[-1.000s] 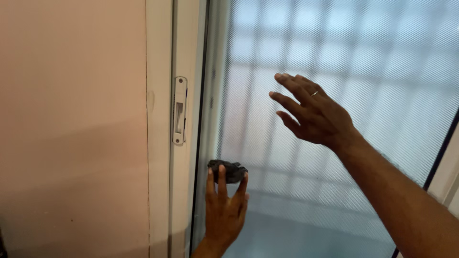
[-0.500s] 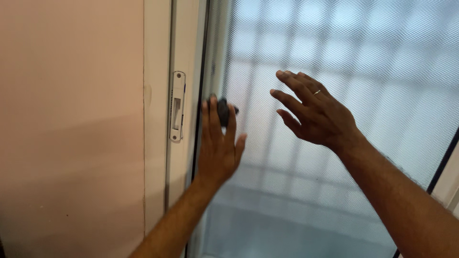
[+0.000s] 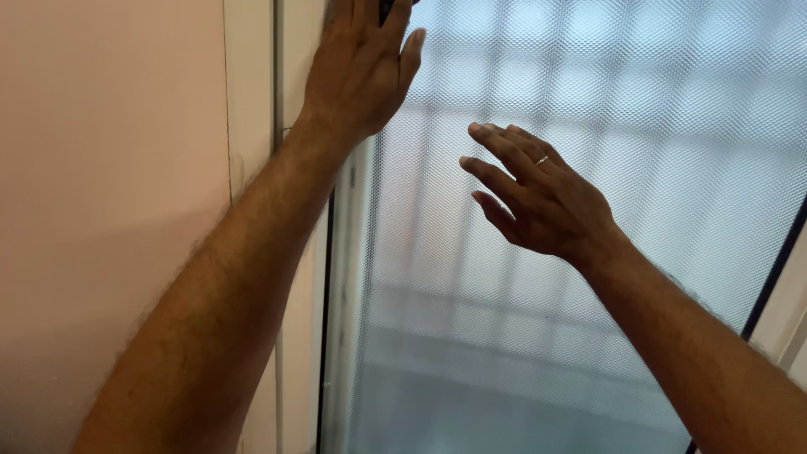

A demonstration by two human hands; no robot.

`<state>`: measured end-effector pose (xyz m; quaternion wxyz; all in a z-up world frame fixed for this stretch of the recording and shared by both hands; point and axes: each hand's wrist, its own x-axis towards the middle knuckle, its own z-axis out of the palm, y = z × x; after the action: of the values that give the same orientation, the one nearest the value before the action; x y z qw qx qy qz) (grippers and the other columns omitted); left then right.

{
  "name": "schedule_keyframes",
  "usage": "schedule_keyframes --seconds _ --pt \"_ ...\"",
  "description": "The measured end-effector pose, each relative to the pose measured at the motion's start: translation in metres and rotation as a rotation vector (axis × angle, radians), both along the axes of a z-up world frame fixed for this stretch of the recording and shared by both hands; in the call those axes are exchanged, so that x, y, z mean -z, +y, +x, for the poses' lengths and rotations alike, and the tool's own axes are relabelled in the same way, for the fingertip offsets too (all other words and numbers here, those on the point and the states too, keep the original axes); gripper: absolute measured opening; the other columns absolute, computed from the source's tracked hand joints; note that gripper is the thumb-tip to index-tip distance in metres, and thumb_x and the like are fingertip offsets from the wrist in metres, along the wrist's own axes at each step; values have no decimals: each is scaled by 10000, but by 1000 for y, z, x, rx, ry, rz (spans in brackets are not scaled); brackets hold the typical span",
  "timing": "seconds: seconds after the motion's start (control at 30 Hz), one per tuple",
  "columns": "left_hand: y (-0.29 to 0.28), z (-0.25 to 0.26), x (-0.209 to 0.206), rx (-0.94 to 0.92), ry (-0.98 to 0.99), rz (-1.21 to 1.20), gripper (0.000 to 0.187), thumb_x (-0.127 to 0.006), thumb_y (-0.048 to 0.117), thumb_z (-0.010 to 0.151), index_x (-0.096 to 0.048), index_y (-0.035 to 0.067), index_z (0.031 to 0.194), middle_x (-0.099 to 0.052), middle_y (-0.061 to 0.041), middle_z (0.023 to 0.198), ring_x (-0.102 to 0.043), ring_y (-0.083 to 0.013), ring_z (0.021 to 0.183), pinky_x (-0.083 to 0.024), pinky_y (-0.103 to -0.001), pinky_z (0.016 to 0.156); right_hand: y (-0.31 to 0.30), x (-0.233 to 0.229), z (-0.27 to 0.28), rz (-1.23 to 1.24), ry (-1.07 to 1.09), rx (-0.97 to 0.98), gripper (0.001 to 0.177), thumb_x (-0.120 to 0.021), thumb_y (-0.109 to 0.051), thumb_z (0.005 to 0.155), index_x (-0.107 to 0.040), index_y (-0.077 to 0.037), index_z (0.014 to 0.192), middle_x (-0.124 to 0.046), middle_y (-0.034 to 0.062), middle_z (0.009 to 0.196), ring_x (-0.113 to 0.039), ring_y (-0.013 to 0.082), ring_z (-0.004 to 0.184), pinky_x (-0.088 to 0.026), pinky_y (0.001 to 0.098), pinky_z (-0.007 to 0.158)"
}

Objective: The person wipes a frosted glass window with a dark cloth, moving the cloth in vertical and horizontal strokes across the surface. The person briefly opens the window and continues wiping the frame and glass.

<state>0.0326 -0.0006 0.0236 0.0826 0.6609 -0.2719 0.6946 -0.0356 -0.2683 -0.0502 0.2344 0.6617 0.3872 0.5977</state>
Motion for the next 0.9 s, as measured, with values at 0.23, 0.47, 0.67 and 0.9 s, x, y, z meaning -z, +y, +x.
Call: schedule_keyframes --seconds 0.23,0.47,0.67,0.9 --pt "19 -21 38 -105 -138 122 518 -562 238 1095 -456 -17 1533 -439 -336 1465 -446 -483 1387 -449 -506 1152 3 -1 -5 13 -4 26 412 -679 -296 984 -607 -112 1346 -491 115 1542 -544 278 1373 -476 437 1155" --pt "41 -53 103 -386 -17 291 635 -591 144 898 -465 -26 1497 -450 -312 1470 -453 -431 1388 -301 -563 1215 9 0 -12 28 14 20 393 -677 -235 980 -606 -115 1347 -510 101 1531 -550 279 1375 -491 434 1148" --pt "59 -66 153 -407 0 390 533 -562 93 910 -526 -11 1431 -494 -285 1450 -475 -409 1383 -294 -508 1233 18 -1 -19 24 -12 36 374 -666 -200 989 -608 -113 1348 -526 105 1516 -554 276 1378 -490 430 1161" --pt "81 -68 217 -292 51 466 420 -568 92 980 -576 2 1389 -549 -229 1419 -526 -351 1368 -339 -462 1240 27 0 -21 12 -5 43 380 -668 -162 984 -608 -113 1356 -527 103 1519 -560 260 1382 -481 427 1185"
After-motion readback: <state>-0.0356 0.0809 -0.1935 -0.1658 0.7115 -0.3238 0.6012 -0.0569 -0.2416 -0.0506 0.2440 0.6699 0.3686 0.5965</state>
